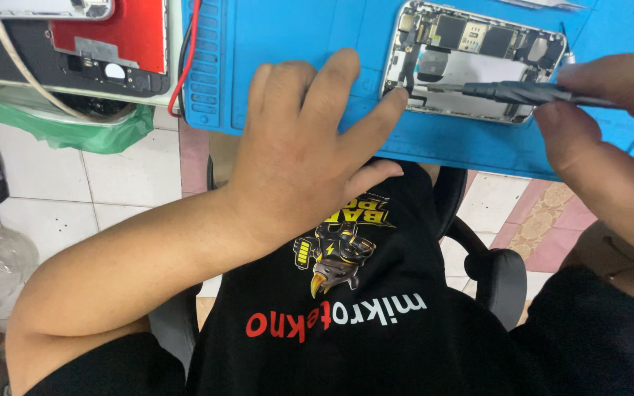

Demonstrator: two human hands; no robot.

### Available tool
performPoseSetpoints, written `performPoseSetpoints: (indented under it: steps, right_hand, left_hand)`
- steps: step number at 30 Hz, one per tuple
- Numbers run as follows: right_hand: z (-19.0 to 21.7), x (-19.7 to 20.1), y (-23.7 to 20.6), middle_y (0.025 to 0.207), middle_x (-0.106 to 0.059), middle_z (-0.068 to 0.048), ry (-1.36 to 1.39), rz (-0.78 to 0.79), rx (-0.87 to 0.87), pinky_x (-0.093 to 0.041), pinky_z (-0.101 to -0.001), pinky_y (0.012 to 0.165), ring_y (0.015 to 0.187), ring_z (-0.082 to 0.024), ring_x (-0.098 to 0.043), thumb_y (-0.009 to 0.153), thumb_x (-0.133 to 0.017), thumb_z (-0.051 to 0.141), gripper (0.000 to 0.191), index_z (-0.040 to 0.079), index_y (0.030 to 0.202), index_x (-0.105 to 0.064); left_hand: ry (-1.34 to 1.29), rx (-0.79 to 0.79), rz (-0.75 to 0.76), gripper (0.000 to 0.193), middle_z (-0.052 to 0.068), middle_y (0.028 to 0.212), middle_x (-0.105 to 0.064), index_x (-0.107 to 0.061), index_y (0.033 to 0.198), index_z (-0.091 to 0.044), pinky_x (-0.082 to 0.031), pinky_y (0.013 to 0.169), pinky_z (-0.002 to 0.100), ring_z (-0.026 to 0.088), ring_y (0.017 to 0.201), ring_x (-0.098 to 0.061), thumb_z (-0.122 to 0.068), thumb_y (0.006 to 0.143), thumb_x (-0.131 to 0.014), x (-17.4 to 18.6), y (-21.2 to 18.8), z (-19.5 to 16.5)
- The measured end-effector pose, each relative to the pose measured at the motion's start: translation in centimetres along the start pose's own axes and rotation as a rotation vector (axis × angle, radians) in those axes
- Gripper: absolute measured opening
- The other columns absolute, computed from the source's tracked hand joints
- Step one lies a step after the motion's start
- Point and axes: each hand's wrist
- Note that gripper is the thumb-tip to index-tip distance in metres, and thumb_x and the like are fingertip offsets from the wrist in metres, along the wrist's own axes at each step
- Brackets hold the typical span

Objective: The person repairs a disassembled smartphone on a blue repair mat, using a precision screwdriver to unscrew and re-tighten screws on the phone chassis. They handle small screws and components by hand, reposition the phone, and continue driving screws at different points around the frame.

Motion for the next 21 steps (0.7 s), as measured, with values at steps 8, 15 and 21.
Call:
performPoseSetpoints:
  steps: [8,15,21]
  right_hand:
    - [-4.1,-1.1,0.0,0.090,-0.070,-0.014,-0.004,0.117,-0.202,-0.060,-0.0318,0.080,0.082,-0.019,-0.071,0.111,-0.064,0.045,0.045,0.001,0.121,-0.068]
    - [-2.9,0.9,0.2,0.091,-0.067,-0.010,-0.051,0.175,-0.009,-0.055,-0.0282,0.083,0.084,-0.016,-0.066,0.102,-0.068,0.041,0.043,0.001,0.117,-0.069]
    - [1.4,1.6,1.9,0.099,-0.068,-0.011,0.090,0.084,0.042,-0.056,-0.0282,0.088,0.091,-0.016,-0.068,0.106,-0.071,0.033,0.036,-0.001,0.117,-0.067]
  left_hand:
    - [-0.360,0.123,-0.225,0.030,0.007,0.117,-0.066,-0.064,0.121,-0.010,-0.049,0.093,0.034,0.026,0.105,-0.061,-0.012,0.101,-0.086,1.5,-0.3,-0.2]
    - [-0.646,0.190,-0.251,0.023,0.006,0.105,-0.072,-0.062,0.117,-0.005,-0.051,0.083,0.032,0.023,0.090,-0.067,0.002,0.101,-0.077,2.6,0.1,-1.0]
    - [-0.732,0.298,-0.192,0.022,0.004,0.101,-0.070,-0.060,0.107,-0.005,-0.055,0.079,0.032,0.024,0.094,-0.068,0.000,0.094,-0.077,3.0,0.4,-0.7]
Point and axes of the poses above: each hand's wrist, its own y-axis towards the middle knuckle, its own x-axis out of the back of the hand, z = x × y
